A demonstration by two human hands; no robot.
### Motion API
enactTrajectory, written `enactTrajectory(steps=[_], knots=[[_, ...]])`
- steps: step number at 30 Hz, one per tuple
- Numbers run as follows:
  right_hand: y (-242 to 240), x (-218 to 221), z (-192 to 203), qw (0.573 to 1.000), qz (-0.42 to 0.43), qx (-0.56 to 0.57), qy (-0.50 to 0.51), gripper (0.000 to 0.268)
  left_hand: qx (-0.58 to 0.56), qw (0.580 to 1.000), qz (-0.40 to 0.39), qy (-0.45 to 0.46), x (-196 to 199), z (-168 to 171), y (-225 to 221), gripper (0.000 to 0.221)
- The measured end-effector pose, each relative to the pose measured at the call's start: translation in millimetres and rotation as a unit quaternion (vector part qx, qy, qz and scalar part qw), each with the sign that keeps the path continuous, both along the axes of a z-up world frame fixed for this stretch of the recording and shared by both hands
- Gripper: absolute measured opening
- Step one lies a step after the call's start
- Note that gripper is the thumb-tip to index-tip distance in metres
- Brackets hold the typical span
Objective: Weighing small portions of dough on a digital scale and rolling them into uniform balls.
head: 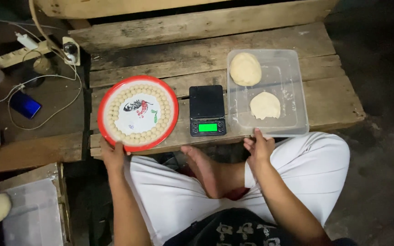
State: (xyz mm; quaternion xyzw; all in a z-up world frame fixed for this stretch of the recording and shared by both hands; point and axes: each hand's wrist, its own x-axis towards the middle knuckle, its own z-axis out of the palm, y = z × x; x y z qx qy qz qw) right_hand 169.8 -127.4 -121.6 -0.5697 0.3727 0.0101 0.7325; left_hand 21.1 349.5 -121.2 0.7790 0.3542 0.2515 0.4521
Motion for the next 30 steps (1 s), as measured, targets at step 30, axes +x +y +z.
enactTrajectory(steps=[30], knots=[[-9.5,30.6,-5.2,0.971,-0.201,-0.103,-0.082,0.026,-0.011,0.994,-0.099,0.053,10.8,56.6,-36.3,0.067]])
